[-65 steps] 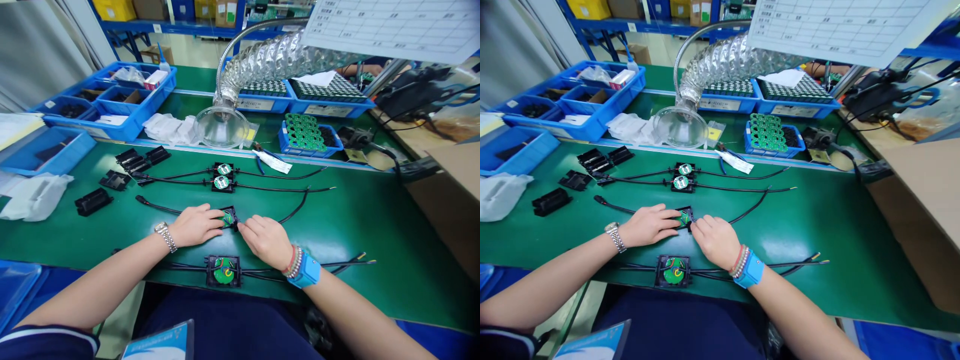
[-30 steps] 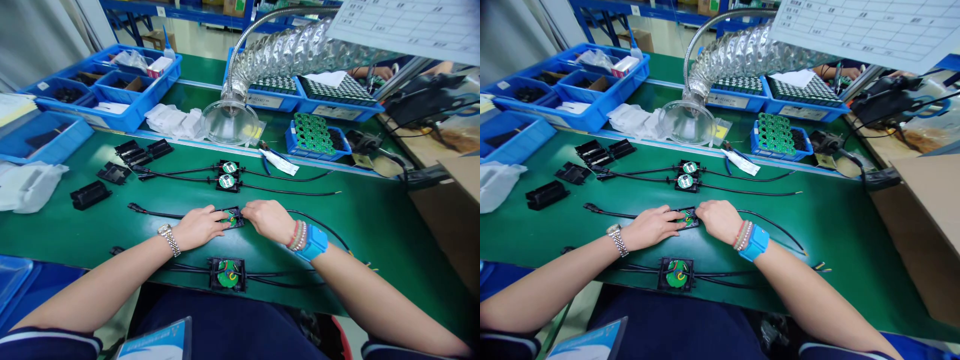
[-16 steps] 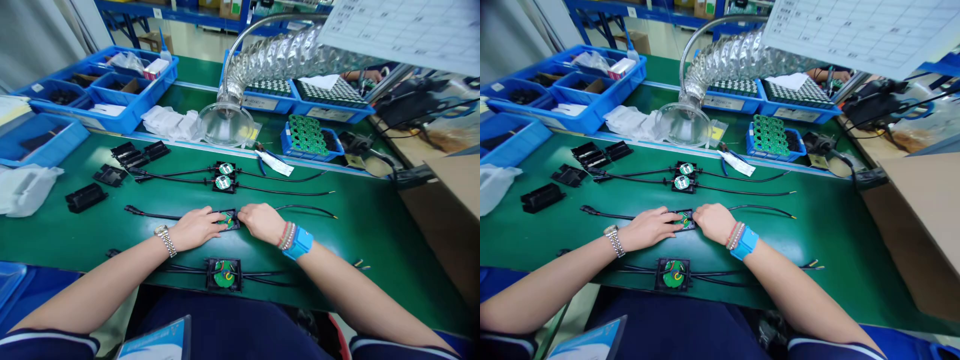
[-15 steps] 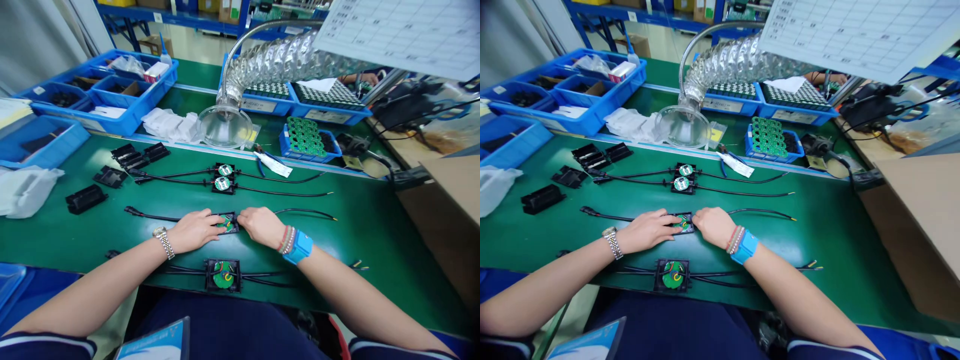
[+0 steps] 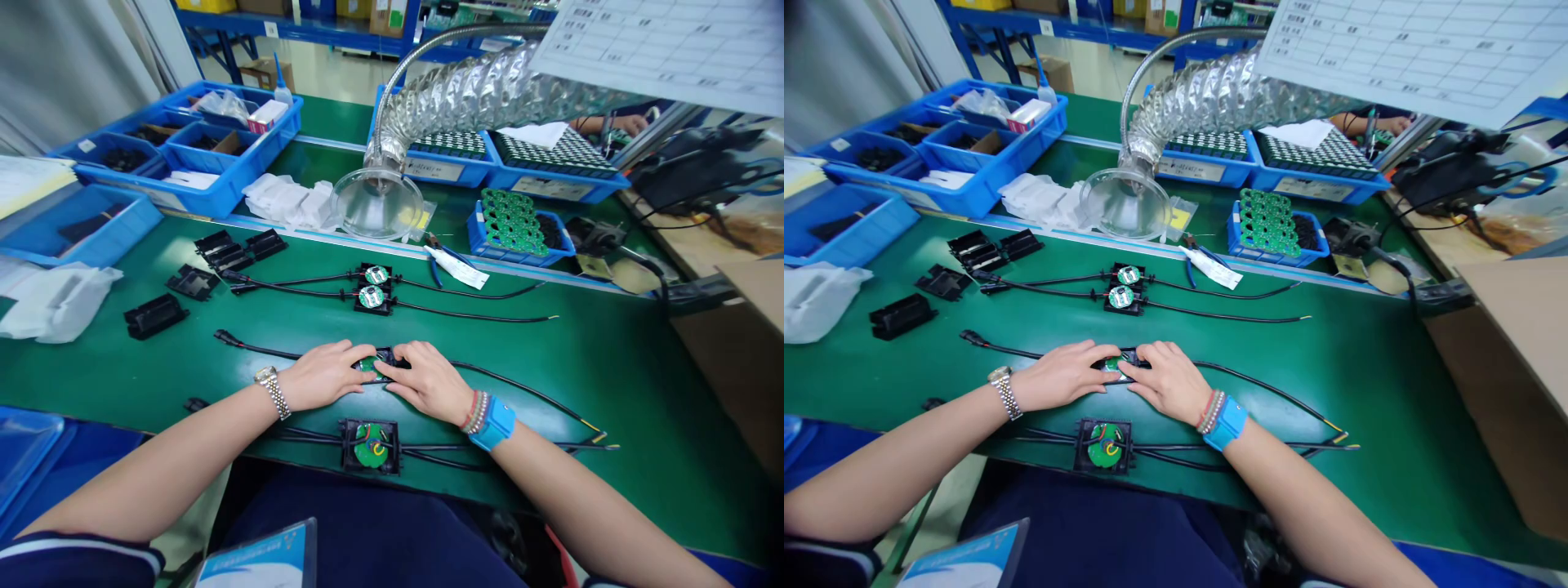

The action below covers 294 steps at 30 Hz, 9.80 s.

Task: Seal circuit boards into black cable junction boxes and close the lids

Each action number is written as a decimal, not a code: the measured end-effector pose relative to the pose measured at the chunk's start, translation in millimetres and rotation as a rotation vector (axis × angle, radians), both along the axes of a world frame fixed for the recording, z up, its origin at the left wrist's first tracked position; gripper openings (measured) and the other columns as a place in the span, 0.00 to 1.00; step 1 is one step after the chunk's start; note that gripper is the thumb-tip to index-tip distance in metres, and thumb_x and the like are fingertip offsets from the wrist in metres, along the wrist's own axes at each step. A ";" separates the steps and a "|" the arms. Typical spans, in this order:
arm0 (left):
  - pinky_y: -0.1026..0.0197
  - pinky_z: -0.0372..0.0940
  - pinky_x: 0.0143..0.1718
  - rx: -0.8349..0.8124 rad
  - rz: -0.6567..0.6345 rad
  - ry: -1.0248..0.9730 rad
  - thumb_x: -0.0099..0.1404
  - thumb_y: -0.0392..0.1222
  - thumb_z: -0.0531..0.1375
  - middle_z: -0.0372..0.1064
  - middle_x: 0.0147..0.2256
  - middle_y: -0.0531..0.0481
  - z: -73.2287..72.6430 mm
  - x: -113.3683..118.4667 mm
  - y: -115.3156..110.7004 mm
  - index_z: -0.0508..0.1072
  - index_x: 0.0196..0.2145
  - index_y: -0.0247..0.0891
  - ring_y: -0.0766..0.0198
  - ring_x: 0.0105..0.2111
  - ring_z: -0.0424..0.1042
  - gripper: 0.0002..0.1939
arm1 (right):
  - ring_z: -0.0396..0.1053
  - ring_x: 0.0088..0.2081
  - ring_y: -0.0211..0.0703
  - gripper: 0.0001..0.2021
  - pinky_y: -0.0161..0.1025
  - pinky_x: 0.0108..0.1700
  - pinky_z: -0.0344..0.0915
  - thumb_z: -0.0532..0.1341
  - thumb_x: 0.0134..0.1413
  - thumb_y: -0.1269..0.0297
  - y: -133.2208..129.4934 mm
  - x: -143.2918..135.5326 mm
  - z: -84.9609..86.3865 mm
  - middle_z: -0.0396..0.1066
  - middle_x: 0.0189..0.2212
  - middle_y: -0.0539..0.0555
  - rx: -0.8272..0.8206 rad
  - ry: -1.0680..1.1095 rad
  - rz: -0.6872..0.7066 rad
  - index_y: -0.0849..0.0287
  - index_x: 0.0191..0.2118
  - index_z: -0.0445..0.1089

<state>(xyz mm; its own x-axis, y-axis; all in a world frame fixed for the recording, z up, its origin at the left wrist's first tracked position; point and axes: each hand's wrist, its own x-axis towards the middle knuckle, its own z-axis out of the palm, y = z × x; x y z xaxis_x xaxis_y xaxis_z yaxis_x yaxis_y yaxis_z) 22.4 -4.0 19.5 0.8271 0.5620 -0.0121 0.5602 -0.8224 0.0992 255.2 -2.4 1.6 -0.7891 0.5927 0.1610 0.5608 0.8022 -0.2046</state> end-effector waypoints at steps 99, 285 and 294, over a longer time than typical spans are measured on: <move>0.52 0.59 0.51 -0.067 0.503 -0.145 0.61 0.35 0.53 0.64 0.46 0.40 3.0 -11.1 87.0 0.65 0.48 0.30 0.54 0.48 0.63 0.17 | 0.62 0.43 0.49 0.10 0.48 0.46 0.62 0.56 0.53 0.74 85.3 1.6 -13.6 0.67 0.39 0.61 0.004 0.239 -0.415 0.64 0.42 0.69; 0.61 0.61 0.28 -0.113 0.388 0.163 0.67 0.40 0.46 0.70 0.33 0.47 3.7 0.2 33.1 0.68 0.36 0.38 0.59 0.33 0.71 0.12 | 0.57 0.39 0.48 0.16 0.43 0.36 0.56 0.51 0.60 0.62 15.3 -38.7 3.6 0.65 0.38 0.58 0.029 -0.084 -0.194 0.58 0.53 0.62; 0.62 0.63 0.35 -0.182 0.450 -0.131 0.66 0.43 0.50 0.68 0.41 0.53 -11.6 -15.1 30.6 0.70 0.40 0.43 0.62 0.38 0.70 0.10 | 0.64 0.41 0.45 0.17 0.44 0.43 0.64 0.57 0.52 0.71 29.3 2.2 -5.7 0.64 0.43 0.61 -0.222 0.355 -0.218 0.63 0.49 0.61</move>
